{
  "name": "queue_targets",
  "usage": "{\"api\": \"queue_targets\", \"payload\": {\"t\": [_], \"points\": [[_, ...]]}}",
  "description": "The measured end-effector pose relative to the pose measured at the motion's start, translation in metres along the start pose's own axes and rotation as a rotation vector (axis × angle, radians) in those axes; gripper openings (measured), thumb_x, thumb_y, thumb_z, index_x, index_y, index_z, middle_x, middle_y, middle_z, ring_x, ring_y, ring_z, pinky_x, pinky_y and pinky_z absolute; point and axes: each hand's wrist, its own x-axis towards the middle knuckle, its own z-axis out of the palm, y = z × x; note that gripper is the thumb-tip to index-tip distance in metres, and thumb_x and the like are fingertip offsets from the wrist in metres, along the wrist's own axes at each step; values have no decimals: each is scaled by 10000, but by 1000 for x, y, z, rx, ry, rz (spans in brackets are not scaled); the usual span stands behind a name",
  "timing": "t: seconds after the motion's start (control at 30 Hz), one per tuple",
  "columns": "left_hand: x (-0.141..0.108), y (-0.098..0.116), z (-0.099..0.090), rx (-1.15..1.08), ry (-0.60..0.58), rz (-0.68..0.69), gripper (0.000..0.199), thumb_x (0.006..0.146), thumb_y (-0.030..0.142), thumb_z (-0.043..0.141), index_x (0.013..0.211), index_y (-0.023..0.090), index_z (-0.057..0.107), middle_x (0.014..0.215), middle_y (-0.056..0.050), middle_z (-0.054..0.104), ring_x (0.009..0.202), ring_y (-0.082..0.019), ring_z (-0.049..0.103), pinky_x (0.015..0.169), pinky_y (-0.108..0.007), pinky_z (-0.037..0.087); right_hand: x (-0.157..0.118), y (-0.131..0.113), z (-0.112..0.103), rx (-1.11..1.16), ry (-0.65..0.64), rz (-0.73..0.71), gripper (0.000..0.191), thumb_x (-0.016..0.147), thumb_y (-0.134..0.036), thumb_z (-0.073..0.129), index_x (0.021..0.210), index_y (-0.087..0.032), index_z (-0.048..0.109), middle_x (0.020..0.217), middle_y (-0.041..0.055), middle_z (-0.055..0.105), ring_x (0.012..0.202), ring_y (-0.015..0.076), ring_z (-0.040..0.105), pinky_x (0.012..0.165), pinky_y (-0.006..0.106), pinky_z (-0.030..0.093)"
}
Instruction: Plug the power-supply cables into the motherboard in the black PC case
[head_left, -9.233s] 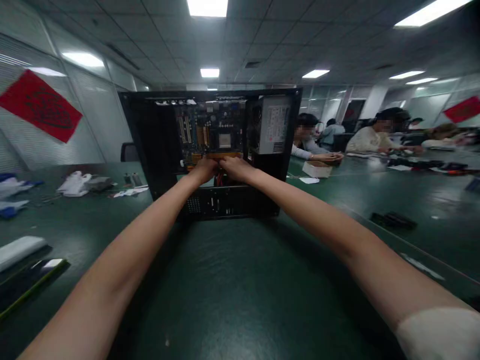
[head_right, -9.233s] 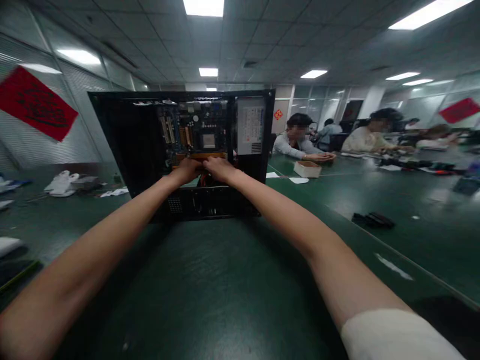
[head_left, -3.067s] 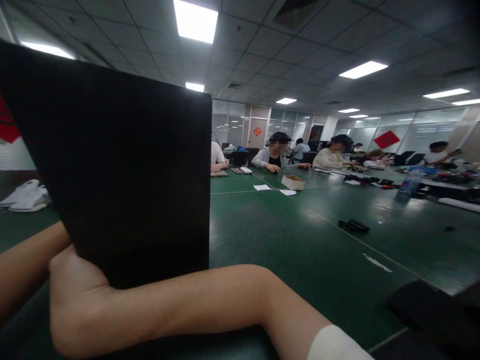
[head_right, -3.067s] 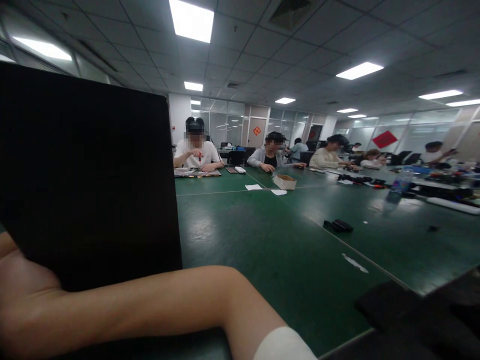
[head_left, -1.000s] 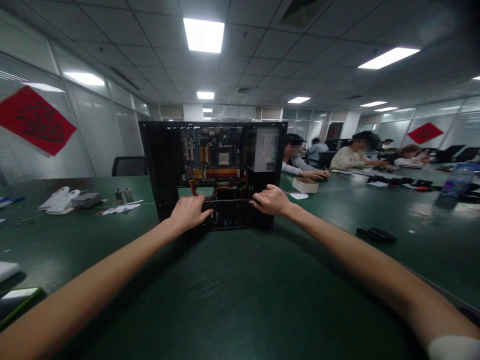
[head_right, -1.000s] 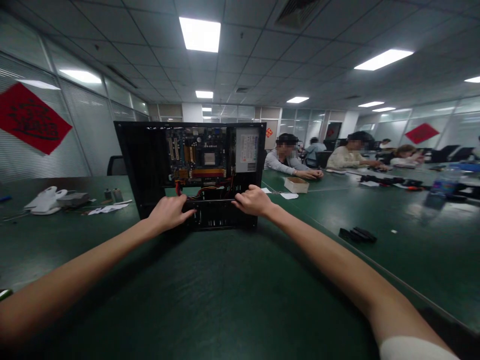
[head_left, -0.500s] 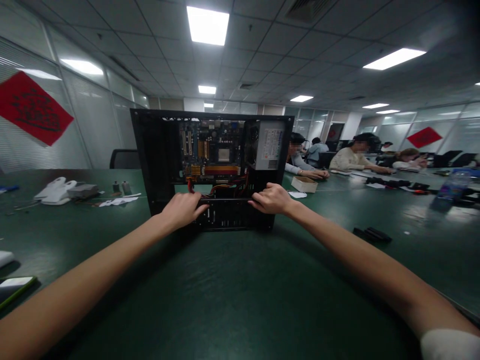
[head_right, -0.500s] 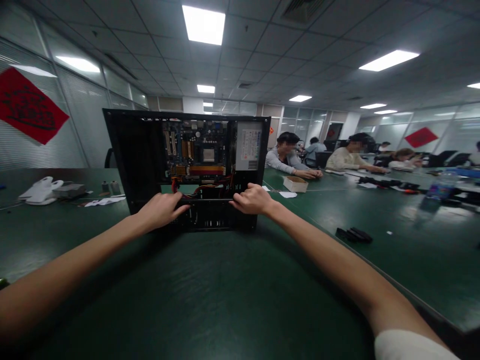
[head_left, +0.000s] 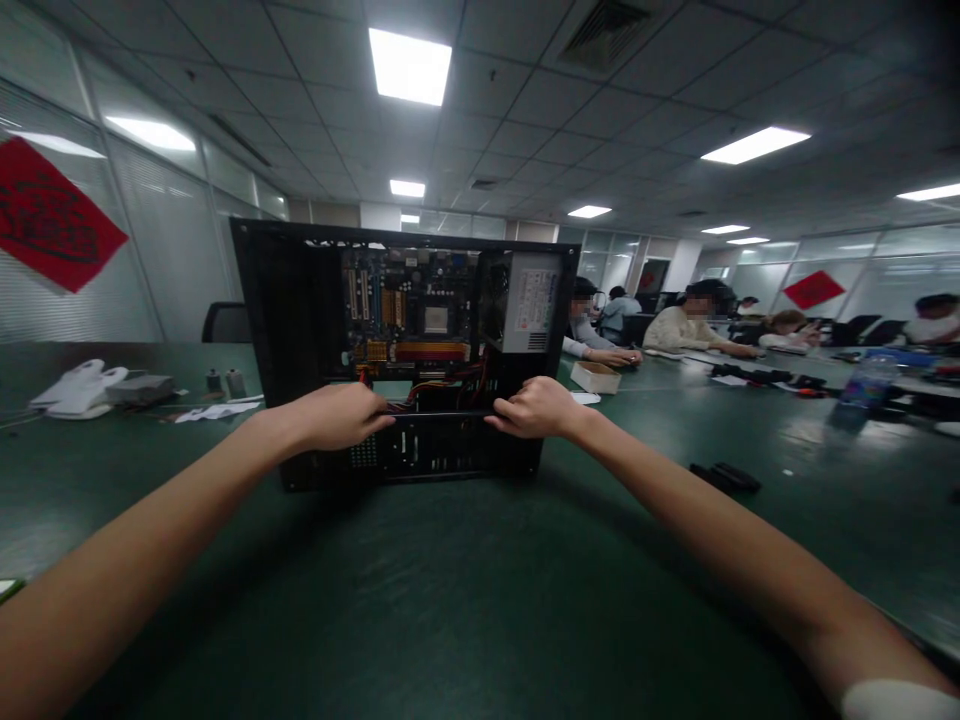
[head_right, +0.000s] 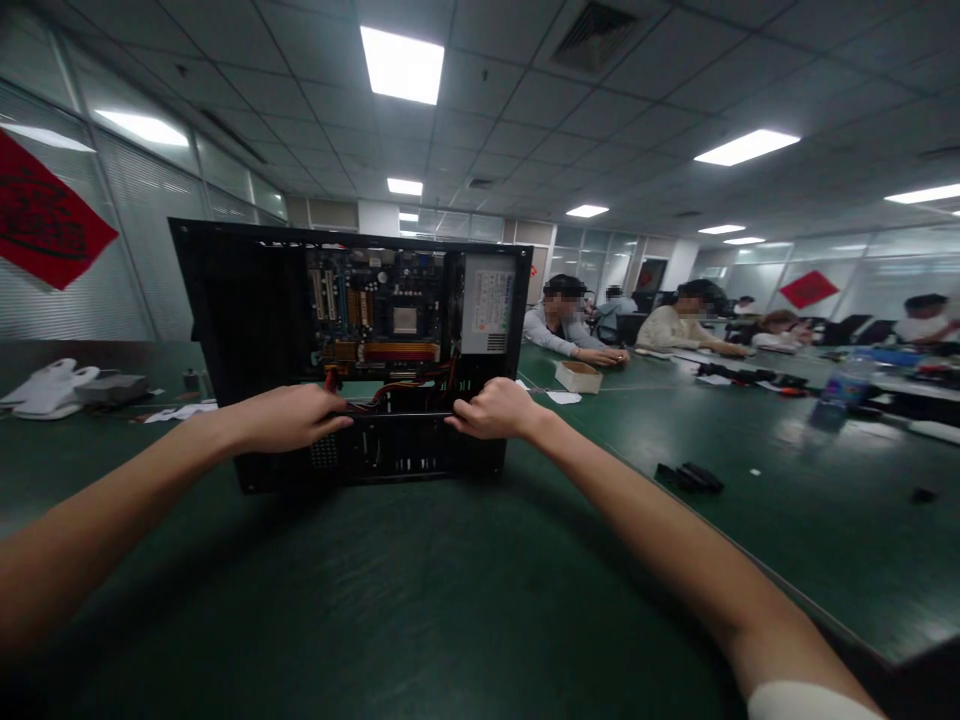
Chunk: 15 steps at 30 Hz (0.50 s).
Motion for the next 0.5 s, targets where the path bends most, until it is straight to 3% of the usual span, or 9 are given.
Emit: {"api": "queue_targets", "payload": {"t": [0.13,0.23,0.37,0.5], "points": [[10,-13,-7,-139,105,124,365,1036,452,470,1134,205,719,1084,-103,761,933,-237,712,782,-336,527,10,-6,-15,41,-121,34,550,1110,-461,405,845,-149,772,720,123,777,576,185,663,570,307,234],[21,-28,-8,-174,148,121,345,986,438,533,1130,184,716,1131,-121,756,973,-241,711,819,-332,532,23,-13,-28,77,-182,45,534,1119,-443,402,888,-144,779,779,132,791,650,196,699,589,299,266],[44,-45,-2,-120,41,3,353,832,352,658,1141,221,768,1188,-118,772,1005,-259,722,839,-333,540,51,-20,-51,164,-222,66,439,1105,-418,463,956,-153,780,860,125,797,715,194,706,619,294,304],[59,-48,-4,-102,-86,48,233,808,302,622,937,253,809,968,-70,804,831,-235,717,731,-318,519,86,-19,-83,397,-232,93,364,1078,-413,534,1010,-155,780,937,110,790,752,178,671,624,284,323]]}}
